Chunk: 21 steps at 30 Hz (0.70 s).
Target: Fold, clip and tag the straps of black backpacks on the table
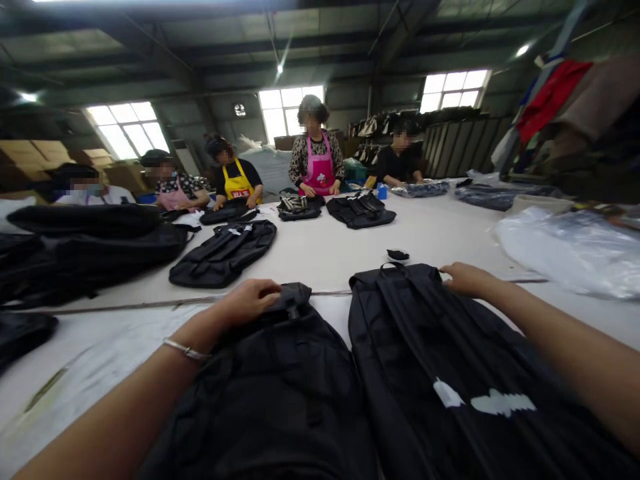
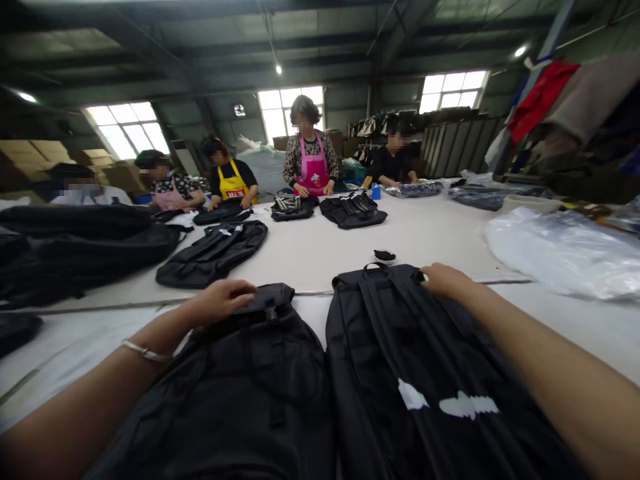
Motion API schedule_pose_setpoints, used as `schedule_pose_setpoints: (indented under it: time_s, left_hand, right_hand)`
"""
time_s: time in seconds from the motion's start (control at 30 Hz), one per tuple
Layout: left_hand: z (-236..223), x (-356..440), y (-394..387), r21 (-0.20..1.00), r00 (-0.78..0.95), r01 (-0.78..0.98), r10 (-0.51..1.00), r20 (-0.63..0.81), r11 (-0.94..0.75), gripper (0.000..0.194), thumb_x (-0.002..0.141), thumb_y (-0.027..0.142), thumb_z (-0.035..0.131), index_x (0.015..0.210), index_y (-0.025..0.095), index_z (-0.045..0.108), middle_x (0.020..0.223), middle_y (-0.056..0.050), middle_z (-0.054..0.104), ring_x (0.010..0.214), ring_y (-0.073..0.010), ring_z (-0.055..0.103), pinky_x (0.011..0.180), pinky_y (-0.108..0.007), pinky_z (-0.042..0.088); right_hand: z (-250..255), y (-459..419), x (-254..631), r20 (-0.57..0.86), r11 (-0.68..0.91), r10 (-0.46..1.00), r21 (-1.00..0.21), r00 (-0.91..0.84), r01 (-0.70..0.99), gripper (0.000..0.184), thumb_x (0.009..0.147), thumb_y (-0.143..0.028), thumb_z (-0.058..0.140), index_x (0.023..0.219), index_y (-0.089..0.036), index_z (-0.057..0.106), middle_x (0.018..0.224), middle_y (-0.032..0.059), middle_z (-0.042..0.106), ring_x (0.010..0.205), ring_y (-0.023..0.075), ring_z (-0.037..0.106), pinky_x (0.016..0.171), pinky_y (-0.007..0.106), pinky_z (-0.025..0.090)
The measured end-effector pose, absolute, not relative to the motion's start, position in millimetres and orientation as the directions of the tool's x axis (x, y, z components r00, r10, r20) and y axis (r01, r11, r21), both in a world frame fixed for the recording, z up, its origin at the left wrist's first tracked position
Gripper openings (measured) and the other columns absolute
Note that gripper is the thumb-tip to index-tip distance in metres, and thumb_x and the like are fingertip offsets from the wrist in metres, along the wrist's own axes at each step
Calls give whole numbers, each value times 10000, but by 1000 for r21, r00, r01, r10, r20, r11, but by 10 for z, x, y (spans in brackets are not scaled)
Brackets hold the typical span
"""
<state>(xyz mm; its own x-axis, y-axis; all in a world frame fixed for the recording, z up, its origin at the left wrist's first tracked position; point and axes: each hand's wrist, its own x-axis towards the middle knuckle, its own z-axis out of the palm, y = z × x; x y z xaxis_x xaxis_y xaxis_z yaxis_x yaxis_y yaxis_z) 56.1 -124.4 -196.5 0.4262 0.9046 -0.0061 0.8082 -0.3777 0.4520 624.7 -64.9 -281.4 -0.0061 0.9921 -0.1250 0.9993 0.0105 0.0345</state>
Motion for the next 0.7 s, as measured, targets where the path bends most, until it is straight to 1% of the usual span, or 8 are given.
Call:
schedule_pose_setpoints:
  time_s: [0.07, 0.13, 0.23, 0.33, 0.43, 0.53, 0.63, 0.7]
  left_hand:
    - [-2004, 65, -1730, 377, 298, 879, 953, 46, -293, 367, 850, 435, 509, 1057, 197, 697, 1036, -62, 709, 952, -227, 645, 866, -316, 489]
    - [-2121, -280, -2220, 362, 218, 902, 972, 90, -236, 378, 866, 455, 497, 1061, 195, 690, 1043, -76, 695, 951, -232, 640, 847, -325, 502]
    - [-2313, -493, -2900, 413, 329, 849, 941, 74, -329, 356, 899, 462, 482, 1103, 242, 673, 1138, -61, 654, 1053, -212, 605, 947, -316, 469]
    - [-2437, -514, -3400, 475, 460, 775, 887, 25, -416, 368, 912, 457, 484, 1221, 304, 612, 1305, -34, 570, 1212, -207, 514, 1072, -321, 380]
    - [-2505, -565, -3669, 512, 471, 752, 882, 24, -416, 393, 906, 444, 495, 1259, 293, 580, 1317, -55, 551, 1221, -222, 495, 1084, -346, 364]
    - [-2524, -710, -3812, 530, 479, 730, 876, 54, -432, 321, 885, 454, 517, 1124, 279, 640, 1155, -61, 614, 1076, -233, 559, 998, -350, 421]
    - [-2491, -907, -3863, 595, 548, 649, 834, 65, -473, 279, 903, 463, 475, 975, 273, 666, 1025, -39, 644, 963, -213, 586, 918, -317, 446]
    - [-2465, -1053, -3770, 662, 606, 579, 795, 42, -476, 300, 924, 441, 433, 949, 265, 674, 985, -24, 661, 921, -191, 599, 874, -287, 456]
  right_hand:
    - [-2615, -875, 5886, -74, 149, 986, 5, -148, 989, 467, 828, -312, 553, 1241, -105, 625, 1222, 204, 619, 1129, 325, 587, 971, 414, 431]
    - [-2436, -1151, 5392, -10, 289, 957, -72, -291, 955, 448, 820, -315, 564, 1221, -131, 643, 1235, 167, 623, 1161, 306, 567, 1010, 398, 411]
    - [-2308, -1624, 4501, 59, 455, 888, -241, -455, 857, 415, 826, -326, 561, 1196, -165, 659, 1226, 124, 640, 1159, 283, 569, 1026, 382, 405]
    - [-2452, -2100, 3634, 38, 569, 789, -423, -614, 705, 409, 874, -381, 524, 1220, -200, 646, 1218, 93, 649, 1134, 252, 583, 1013, 357, 419]
    - [-2779, -2546, 3015, -7, 550, 784, -456, -621, 700, 487, 883, -473, 519, 1265, -189, 617, 1282, 130, 594, 1183, 273, 540, 1050, 389, 383]
    - [-3009, -2940, 2751, -60, 472, 830, -456, -555, 755, 534, 892, -535, 484, 1264, -176, 617, 1292, 156, 564, 1198, 286, 519, 1063, 413, 362]
    - [-2959, -3193, 2745, -139, 462, 792, -501, -595, 732, 520, 882, -545, 506, 1259, -206, 620, 1233, 125, 600, 1139, 260, 563, 1029, 376, 397]
    - [-2824, -3191, 2785, -195, 476, 739, -526, -645, 705, 482, 850, -505, 571, 1243, -234, 634, 1212, 97, 628, 1107, 253, 589, 998, 351, 420]
